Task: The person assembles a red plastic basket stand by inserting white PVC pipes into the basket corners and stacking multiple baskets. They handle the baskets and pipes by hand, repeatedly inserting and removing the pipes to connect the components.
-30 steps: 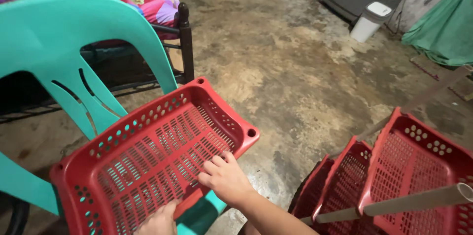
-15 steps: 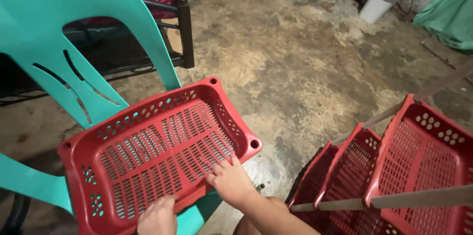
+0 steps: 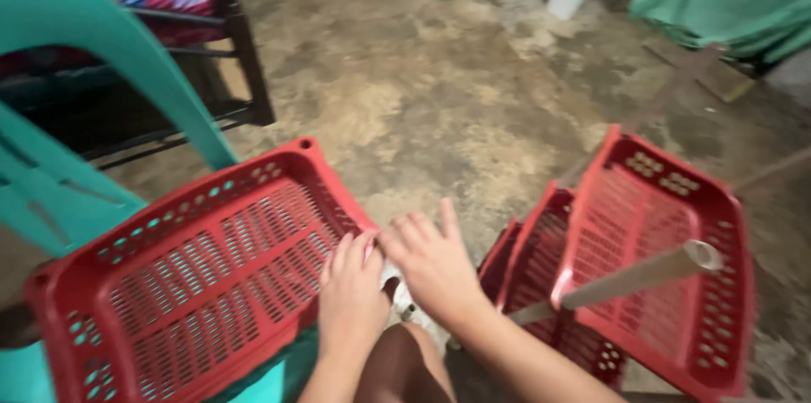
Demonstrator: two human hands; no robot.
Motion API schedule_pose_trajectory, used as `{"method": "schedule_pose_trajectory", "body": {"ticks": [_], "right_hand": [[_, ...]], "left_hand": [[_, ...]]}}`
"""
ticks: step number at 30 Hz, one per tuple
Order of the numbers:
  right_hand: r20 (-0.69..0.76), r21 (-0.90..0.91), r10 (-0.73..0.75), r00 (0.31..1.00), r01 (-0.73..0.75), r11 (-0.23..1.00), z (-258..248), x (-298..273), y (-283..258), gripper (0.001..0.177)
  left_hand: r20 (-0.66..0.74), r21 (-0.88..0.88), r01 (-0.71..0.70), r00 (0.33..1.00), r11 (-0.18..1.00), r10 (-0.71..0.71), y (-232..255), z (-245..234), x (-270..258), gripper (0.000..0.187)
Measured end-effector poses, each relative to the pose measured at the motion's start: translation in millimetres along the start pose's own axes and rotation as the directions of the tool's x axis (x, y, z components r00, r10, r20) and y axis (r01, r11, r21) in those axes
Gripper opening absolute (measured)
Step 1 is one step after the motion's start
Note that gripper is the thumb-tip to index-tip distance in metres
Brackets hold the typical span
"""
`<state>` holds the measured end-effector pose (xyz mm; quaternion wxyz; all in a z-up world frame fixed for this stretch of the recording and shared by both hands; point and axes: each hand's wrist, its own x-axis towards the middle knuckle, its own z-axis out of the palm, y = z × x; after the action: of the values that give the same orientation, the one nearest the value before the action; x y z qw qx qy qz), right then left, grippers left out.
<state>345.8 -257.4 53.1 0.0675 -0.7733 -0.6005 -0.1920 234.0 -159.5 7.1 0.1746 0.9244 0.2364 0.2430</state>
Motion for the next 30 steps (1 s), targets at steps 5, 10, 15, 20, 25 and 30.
{"method": "schedule_pose_trajectory", "body": {"ticks": [5,10,15,20,25,30], "right_hand": [[-0.081,-0.096,0.145,0.986,-0.153,0.984,-63,-39,55,0.047],[-0.17,-0.169,0.256,0.952,-0.284,0.944,-102,-82,86,0.044],[-0.214,-0.12,0.247,0.945,-0.277,0.953,-123,-109,95,0.038],[-0.38,-0.136,0.263,0.887,-0.335,0.932,-134,-128,95,0.045],[-0.392,0.381,0.515,0.763,-0.375,0.845,-131,-129,102,0.071],[-0.366,0.807,0.77,0.522,-0.235,0.542,-105,-133,98,0.07]], "left_hand": [[0.007,-0.13,-0.193,0.981,0.973,0.196,72,25,25,0.048],[-0.012,-0.422,-0.291,0.949,0.859,0.316,144,45,22,0.063],[0.175,-0.549,-0.324,0.857,0.77,0.485,196,66,21,0.061],[0.139,-0.797,-0.158,0.891,0.583,0.432,211,92,12,0.047],[0.191,-0.897,0.02,0.919,0.442,0.346,212,102,8,0.048],[0.396,-0.54,0.067,0.9,0.839,0.184,216,101,1,0.049]]}}
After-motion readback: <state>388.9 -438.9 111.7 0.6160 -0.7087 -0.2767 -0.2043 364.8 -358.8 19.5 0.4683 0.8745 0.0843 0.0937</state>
